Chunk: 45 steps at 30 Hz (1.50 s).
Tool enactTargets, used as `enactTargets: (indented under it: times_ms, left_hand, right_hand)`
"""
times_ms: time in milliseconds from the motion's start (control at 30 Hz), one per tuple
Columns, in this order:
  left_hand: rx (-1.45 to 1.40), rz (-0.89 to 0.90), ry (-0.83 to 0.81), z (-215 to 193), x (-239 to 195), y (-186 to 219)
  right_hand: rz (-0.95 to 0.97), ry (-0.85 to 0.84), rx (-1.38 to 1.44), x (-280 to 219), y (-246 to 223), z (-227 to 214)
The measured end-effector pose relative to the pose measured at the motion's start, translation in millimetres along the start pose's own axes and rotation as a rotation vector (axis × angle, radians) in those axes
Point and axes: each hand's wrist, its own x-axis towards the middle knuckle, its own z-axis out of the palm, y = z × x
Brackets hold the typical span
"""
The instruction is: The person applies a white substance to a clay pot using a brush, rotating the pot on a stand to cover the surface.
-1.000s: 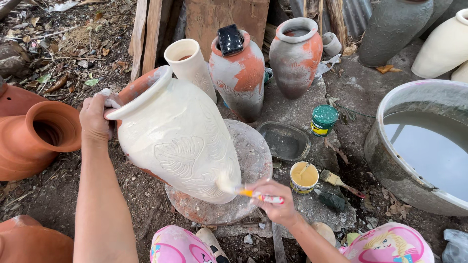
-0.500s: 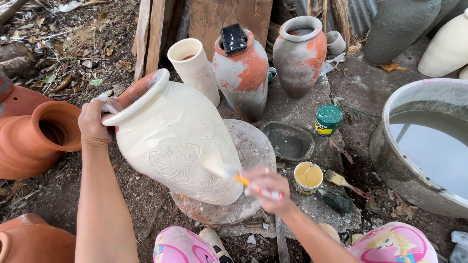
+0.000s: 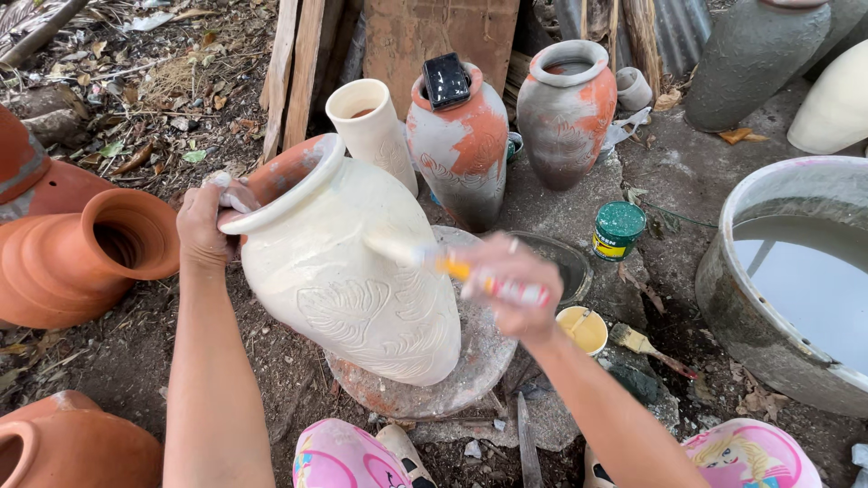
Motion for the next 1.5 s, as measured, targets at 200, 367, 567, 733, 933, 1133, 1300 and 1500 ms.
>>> enactTargets:
  times_ms: [200, 367, 567, 733, 933, 1133, 1300, 1500]
  left_hand:
    - [0.009, 0.081, -0.100, -5, -1, -5]
    - [0.057, 0.058, -0.049, 0, -2, -1]
    - [0.070, 0.078, -0.108, 14, -5, 8]
    - [0.097, 0.161, -0.084, 14, -9, 12]
    - [0.083, 0.175, -0.078, 3, -13, 11]
    - [-0.036, 0.112, 0.117, -1, -19, 9]
    - [-0.016, 0.143, 0.081, -15, -28, 9]
    - [-0.016, 0.096, 0.124, -27, -34, 8]
  right_hand:
    - [0.307, -0.302, -0.111, -130, -28, -15]
    - [0.414, -0.171, -0.108, -51, -1, -33]
    - [0.150, 0.105, -0.038, 44, 27, -16]
    - [0.350, 0.166, -0.205, -115, 18, -27]
    - [0.976, 0.275, -0.237, -182, 9, -27]
    - [0.547, 0.600, 0.348, -66, 21, 0]
    - [0.975, 1.065, 0.388, -162, 53, 5]
    - [1.013, 1.053, 0.044, -184, 68, -12]
